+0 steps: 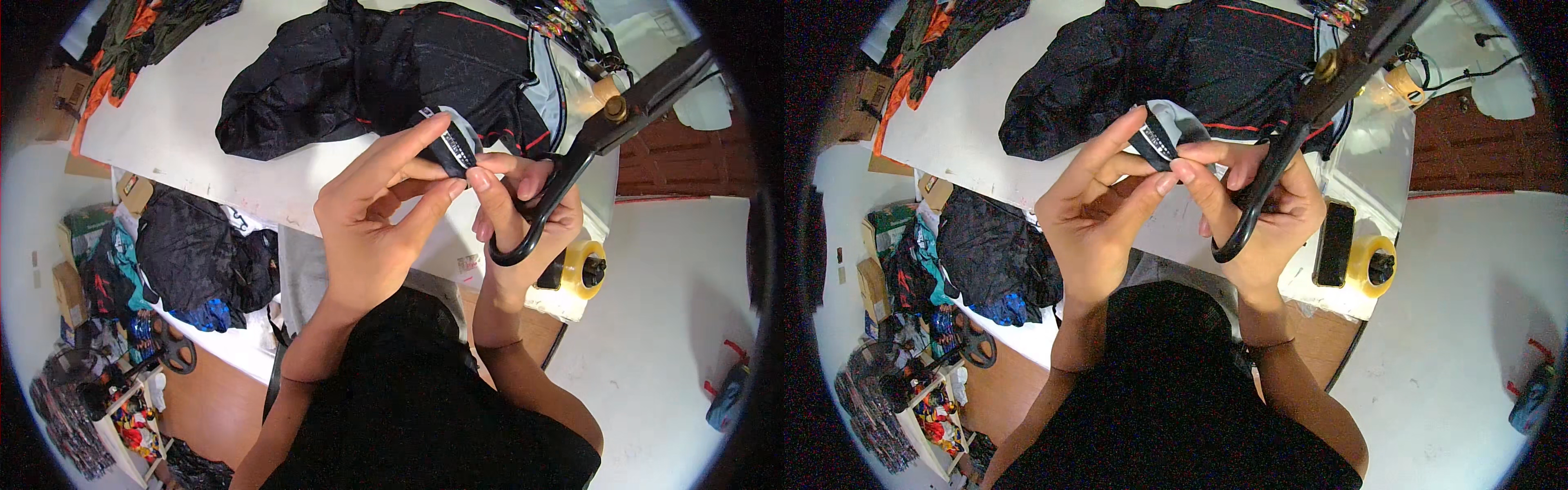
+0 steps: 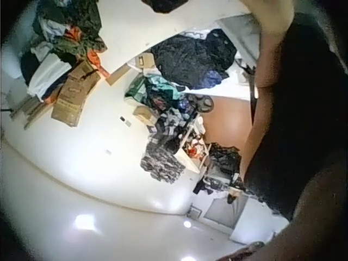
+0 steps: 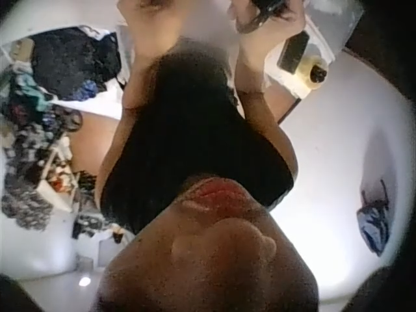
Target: Cutting and trimming labels and fabric from a black jersey using scissors.
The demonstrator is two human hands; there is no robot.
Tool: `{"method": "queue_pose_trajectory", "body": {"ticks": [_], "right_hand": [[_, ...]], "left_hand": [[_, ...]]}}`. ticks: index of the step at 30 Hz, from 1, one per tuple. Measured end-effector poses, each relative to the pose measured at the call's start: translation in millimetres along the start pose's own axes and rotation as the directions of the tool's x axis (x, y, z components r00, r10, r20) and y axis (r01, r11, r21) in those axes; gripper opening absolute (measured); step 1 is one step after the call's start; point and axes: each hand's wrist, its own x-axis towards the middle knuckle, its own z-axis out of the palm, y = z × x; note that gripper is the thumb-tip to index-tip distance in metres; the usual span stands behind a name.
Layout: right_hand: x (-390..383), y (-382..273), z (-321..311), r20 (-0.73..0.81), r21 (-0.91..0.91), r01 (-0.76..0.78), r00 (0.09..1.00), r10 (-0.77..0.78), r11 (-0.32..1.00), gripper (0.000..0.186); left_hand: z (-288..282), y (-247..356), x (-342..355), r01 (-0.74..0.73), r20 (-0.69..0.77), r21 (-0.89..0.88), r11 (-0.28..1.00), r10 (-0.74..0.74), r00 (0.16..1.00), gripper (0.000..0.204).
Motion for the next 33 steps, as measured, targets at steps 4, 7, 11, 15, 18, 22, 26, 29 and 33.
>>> {"method": "queue_pose_trajectory", "body": {"ticks": [4, 7, 11, 15, 18, 22, 26, 29, 33], "right_hand": [[1, 0, 0, -0.051, 0.087, -0.034, 0.998, 0.038, 0.996, 0.032], [4, -1, -6, -0.072, 0.161, -0.025, 0.997, 0.037, 0.987, 0.033], [5, -5, -8, -0.039, 0.152, -0.049, 0.998, 0.056, 0.987, 0.033], [1, -4, -2, 0.032, 0.075, -0.038, 0.999, 0.035, 0.996, 0.033], [-1, -2, 2, 0.063, 0.019, -0.037, 0.997, 0.036, 0.999, 0.033], [3, 3, -1, 0.033, 0.054, -0.034, 0.999, 0.033, 0.998, 0.032], [8, 3, -4, -0.02, 0.145, -0.061, 0.998, 0.064, 0.988, 0.032], [8, 4, -5, 0.005, 0.124, -0.079, 0.997, 0.079, 0.989, 0.032], [5, 0, -2, 0.06, 0.052, -0.144, 0.988, 0.141, 0.988, 0.032]], "left_hand": [[-2, 1, 0, 0.062, -0.003, -0.055, 0.997, -0.063, 0.998, 0.047], [-6, 0, 2, 0.05, -0.053, -0.047, 0.998, -0.052, 0.997, 0.055], [-10, -2, 5, -0.013, -0.033, -0.142, 0.99, 0.008, 0.999, 0.05], [-8, -5, 5, 0.002, -0.01, -0.275, 0.961, -0.005, 1.0, 0.052], [-5, -3, 5, 0.018, -0.014, -0.288, 0.957, -0.023, 1.0, 0.052], [-10, -9, 6, -0.004, -0.003, -0.233, 0.973, 0.003, 1.0, 0.053], [-11, -7, 6, 0.019, -0.011, -0.29, 0.957, -0.023, 1.0, 0.053], [-10, -7, 8, 0.041, -0.023, -0.323, 0.946, -0.051, 0.998, 0.054], [-10, -11, 8, 0.06, 0.021, -0.309, 0.949, -0.057, 0.998, 0.054]]}}
